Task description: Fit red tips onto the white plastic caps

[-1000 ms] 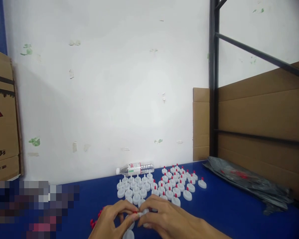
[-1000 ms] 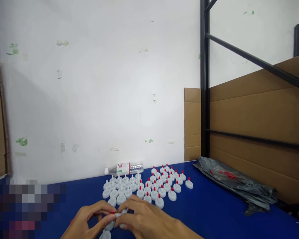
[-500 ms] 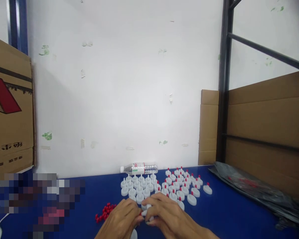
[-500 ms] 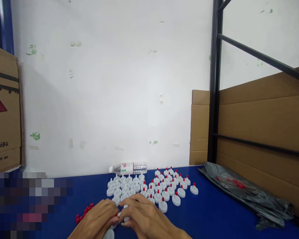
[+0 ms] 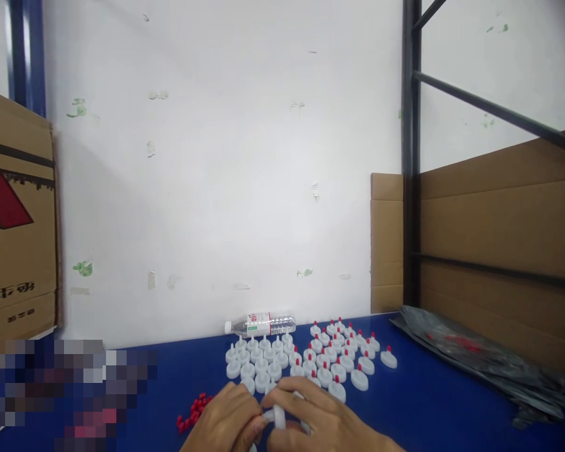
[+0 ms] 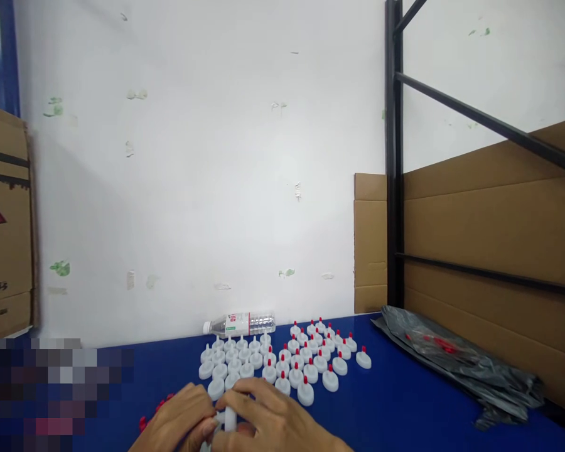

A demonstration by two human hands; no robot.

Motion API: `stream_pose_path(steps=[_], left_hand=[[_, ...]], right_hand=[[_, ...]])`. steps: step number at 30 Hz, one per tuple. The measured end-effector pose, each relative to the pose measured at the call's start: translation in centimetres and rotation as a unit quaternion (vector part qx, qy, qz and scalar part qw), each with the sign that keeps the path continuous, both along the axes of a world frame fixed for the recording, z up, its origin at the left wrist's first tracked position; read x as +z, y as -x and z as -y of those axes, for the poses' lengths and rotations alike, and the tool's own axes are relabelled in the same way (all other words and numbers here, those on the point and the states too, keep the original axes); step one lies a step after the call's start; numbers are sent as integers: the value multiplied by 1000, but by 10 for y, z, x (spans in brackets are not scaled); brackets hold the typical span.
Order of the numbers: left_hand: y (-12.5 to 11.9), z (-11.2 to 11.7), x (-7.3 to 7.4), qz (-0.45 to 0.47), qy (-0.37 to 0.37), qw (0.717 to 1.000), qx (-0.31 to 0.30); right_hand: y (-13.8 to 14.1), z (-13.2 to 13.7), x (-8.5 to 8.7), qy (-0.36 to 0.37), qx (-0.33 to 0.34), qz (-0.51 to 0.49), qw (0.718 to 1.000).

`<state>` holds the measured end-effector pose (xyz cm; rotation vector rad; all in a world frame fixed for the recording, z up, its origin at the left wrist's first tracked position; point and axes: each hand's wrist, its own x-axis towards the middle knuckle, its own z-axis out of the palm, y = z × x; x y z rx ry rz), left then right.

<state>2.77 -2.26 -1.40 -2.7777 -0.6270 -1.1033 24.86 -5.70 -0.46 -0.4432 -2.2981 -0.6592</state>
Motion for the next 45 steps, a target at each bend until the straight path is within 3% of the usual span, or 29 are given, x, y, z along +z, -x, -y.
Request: stream_pose_path(steps=[3, 6, 8, 11, 14, 17, 21, 26, 32, 37, 45], left_hand=[[5, -5, 11, -38, -92, 995, -24], [16, -11, 17, -37, -112, 993, -12], [26, -17, 19, -54, -79, 995, 43], [39, -29, 16, -98, -29, 983, 153], [46, -40, 8, -142, 3, 959, 247], [47, -44, 0, -173, 24, 942, 287], [41, -42, -3, -218, 41, 935, 277], [33, -42, -1, -258, 23, 930, 260], [32, -41, 2, -300, 23, 917, 264], [33, -37, 0, -277, 16, 930, 243], [34, -42, -4, -267, 17, 936, 231]], right_hand=[[-5, -6, 3, 36, -8, 11, 999], [-20, -19, 1, 109, -38, -51, 992], [-36, -32, 1, 166, -87, -135, 973], [-67, -52, 3, 195, -165, -220, 941], [-93, -68, 3, 214, -238, -233, 918], [-105, -76, -5, 281, -285, -192, 896], [-104, -79, -19, 368, -292, -114, 875], [-101, -79, -23, 376, -286, -93, 876], [-103, -74, -12, 349, -284, -105, 887], [-106, -70, 5, 295, -298, -131, 899], [-111, -63, 18, 282, -365, -145, 875]])
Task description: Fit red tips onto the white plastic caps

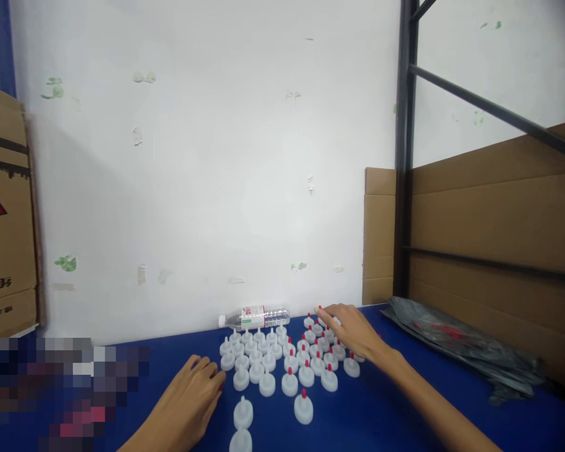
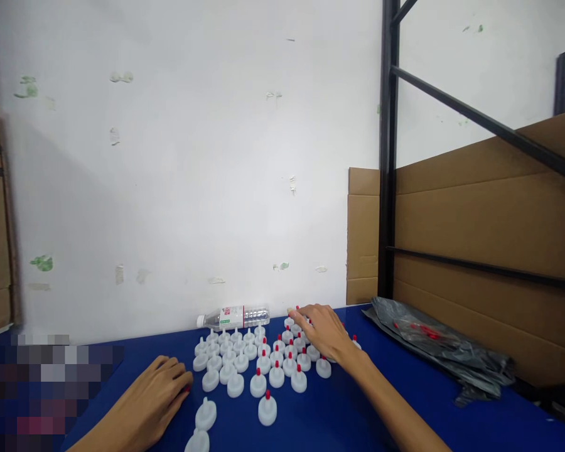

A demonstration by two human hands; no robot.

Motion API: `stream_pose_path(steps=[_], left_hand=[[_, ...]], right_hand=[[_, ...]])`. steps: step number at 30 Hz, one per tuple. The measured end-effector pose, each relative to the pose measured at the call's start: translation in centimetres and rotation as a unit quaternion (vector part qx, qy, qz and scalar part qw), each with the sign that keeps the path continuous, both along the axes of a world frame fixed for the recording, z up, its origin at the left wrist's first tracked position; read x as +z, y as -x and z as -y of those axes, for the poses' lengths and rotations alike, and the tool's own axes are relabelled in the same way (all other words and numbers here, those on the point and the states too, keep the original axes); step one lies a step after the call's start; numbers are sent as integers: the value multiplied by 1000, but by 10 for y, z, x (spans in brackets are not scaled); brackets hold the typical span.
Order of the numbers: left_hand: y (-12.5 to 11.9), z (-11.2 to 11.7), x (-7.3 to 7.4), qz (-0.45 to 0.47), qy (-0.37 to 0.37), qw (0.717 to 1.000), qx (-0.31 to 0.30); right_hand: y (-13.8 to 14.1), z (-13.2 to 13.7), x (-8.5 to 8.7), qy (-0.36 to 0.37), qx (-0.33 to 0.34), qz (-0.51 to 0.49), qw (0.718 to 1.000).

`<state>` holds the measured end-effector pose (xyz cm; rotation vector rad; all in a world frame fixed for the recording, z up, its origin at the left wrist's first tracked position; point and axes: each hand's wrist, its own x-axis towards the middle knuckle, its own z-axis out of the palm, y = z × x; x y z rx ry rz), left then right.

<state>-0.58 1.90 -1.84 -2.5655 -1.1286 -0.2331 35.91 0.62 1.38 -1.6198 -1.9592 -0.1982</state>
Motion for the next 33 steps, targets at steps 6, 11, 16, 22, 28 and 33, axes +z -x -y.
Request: stream_pose_path(steps=[6, 11, 16, 22, 28, 33], left_hand=[[-1, 5, 8, 34, -39, 998, -20], [5, 3, 13, 80, -53, 995, -28], [10, -1, 13, 110, -87, 988, -60], [7, -1, 13, 122, -101, 984, -83], [5, 0, 9, 132, -98, 983, -83], [0, 6, 12, 131, -87, 985, -77]], right_hand=[[-1, -1, -1, 23, -47, 6, 999], [-5, -1, 1, 51, -33, 4, 998], [-5, 1, 2, 67, -28, 7, 997], [-10, 1, 4, 58, -23, 7, 998], [-1, 5, 11, 17, 8, 12, 1000], [30, 19, 7, -16, 140, 13, 990]])
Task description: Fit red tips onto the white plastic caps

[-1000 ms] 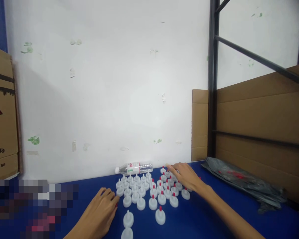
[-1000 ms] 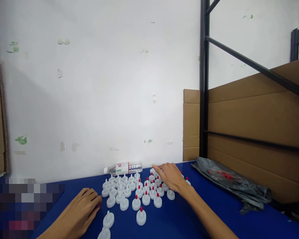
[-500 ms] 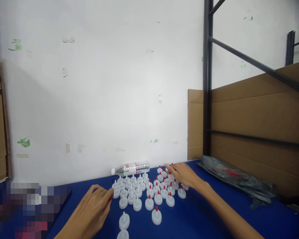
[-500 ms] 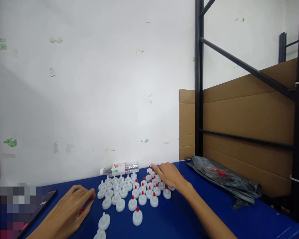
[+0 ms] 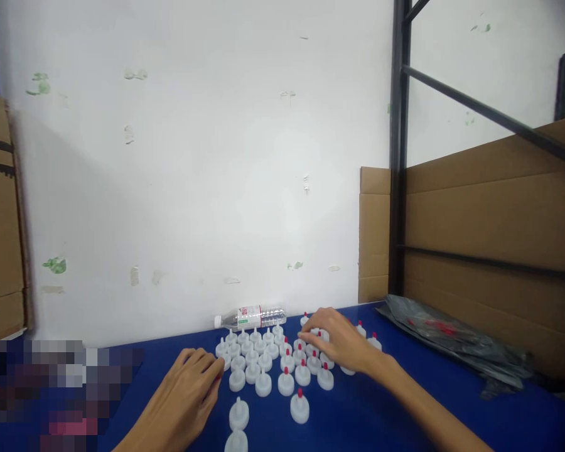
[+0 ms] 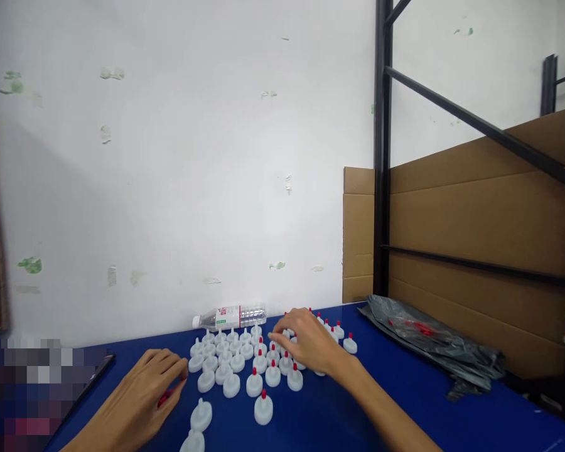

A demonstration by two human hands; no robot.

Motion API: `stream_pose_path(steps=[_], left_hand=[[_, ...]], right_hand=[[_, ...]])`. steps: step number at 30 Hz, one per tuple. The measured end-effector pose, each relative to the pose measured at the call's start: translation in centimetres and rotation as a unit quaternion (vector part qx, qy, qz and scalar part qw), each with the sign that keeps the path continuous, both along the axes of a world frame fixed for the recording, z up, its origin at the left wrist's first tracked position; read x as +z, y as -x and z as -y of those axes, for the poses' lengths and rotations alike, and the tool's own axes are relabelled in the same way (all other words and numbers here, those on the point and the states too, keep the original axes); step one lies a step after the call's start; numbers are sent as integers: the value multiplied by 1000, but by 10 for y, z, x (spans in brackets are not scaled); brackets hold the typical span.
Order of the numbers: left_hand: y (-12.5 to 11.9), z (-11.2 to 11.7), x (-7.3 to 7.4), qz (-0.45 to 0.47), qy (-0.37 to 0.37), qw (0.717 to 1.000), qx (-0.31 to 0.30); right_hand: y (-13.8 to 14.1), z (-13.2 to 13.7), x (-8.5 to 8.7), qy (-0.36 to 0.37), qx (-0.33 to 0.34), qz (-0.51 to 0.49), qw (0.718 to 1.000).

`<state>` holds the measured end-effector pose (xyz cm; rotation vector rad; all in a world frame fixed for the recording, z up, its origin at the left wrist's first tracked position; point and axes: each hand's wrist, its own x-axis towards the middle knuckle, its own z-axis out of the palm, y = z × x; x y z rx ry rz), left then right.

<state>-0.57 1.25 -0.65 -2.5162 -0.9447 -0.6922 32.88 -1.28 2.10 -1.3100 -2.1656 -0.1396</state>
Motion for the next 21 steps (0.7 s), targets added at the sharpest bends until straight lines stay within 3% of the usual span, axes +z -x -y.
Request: stream_pose_path(steps=[3, 9, 12, 17, 21], left_hand=[[-3, 3, 1, 3, 17, 1000, 0], [-3, 2, -3, 43, 64, 997, -3], [-2, 2, -5, 68, 70, 995, -6], [-1, 2, -6, 95, 72, 993, -18], [-3, 2, -8, 107, 52, 991, -53]], right_hand=[[26, 15, -5, -10, 96, 22, 995], [69, 43, -13, -12, 206, 100, 973], [82, 36, -34, -65, 257, 169, 949], [90, 10, -87, -171, 282, 223, 917], [90, 6, -99, -181, 273, 230, 916]])
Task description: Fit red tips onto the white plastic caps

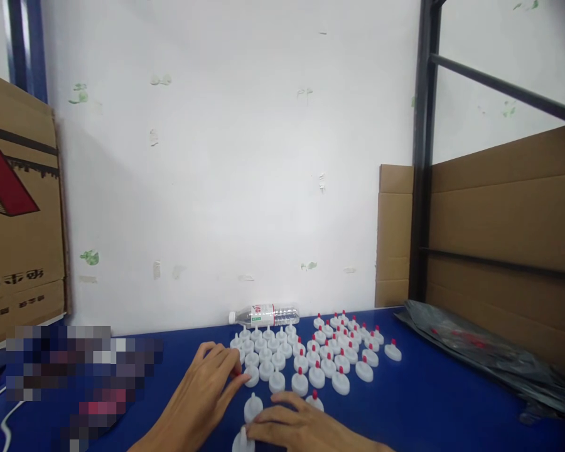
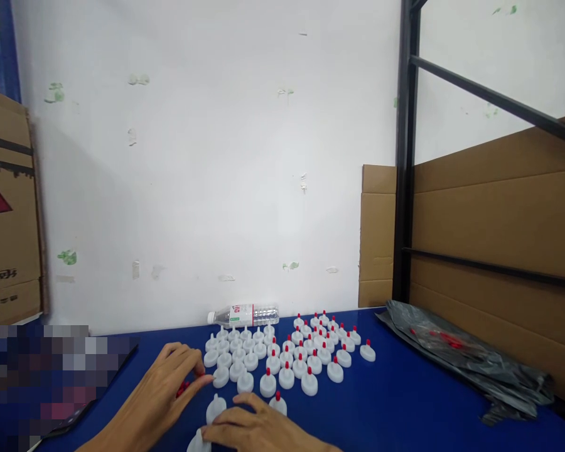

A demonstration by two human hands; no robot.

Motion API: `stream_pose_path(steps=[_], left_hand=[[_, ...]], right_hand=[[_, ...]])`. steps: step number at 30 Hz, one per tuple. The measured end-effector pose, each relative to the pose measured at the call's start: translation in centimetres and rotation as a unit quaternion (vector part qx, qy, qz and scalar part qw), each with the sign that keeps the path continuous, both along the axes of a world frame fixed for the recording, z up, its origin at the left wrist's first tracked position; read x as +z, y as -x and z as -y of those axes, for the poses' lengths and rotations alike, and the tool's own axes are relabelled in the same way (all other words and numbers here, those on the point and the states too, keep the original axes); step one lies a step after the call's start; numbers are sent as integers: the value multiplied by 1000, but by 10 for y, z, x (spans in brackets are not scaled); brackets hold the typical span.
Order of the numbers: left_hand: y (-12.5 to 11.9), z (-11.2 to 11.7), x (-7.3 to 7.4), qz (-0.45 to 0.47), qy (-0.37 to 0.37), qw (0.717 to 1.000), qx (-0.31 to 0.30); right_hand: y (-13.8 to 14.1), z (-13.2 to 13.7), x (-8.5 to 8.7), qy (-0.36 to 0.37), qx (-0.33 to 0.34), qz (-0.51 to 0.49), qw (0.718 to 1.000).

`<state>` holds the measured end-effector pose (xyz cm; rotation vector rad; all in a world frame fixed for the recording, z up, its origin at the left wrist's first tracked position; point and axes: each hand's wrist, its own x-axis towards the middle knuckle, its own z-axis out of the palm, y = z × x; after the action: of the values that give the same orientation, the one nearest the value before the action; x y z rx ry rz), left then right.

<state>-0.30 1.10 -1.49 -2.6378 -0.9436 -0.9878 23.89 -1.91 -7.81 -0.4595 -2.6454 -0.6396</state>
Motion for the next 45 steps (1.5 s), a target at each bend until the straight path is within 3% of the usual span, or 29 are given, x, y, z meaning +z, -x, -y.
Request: stream_pose_path(steps=[7, 14, 18, 29, 35, 42, 45], left_hand=[[-3, 9, 2, 45, 64, 997, -20], [-9, 13, -3, 109, 153, 979, -80], [-12, 13, -2, 99, 190, 972, -94], [-19, 11, -21, 48, 174, 976, -124], [-18, 20, -11, -1, 218, 973, -73], [-15, 9, -29, -7, 214, 975, -58], [-13, 12, -28, -15, 200, 978, -53]], right_hand=[[-3, 15, 31, -31, -27, -9, 999], [-9, 23, 51, 19, -53, -23, 998], [-9, 27, 59, 45, -57, -20, 997], [-8, 25, 52, 80, -46, -13, 996], [-8, 21, 43, 63, -45, -1, 997], [-6, 28, 50, 78, -46, 6, 996], [-6, 29, 55, 88, -47, 6, 995]])
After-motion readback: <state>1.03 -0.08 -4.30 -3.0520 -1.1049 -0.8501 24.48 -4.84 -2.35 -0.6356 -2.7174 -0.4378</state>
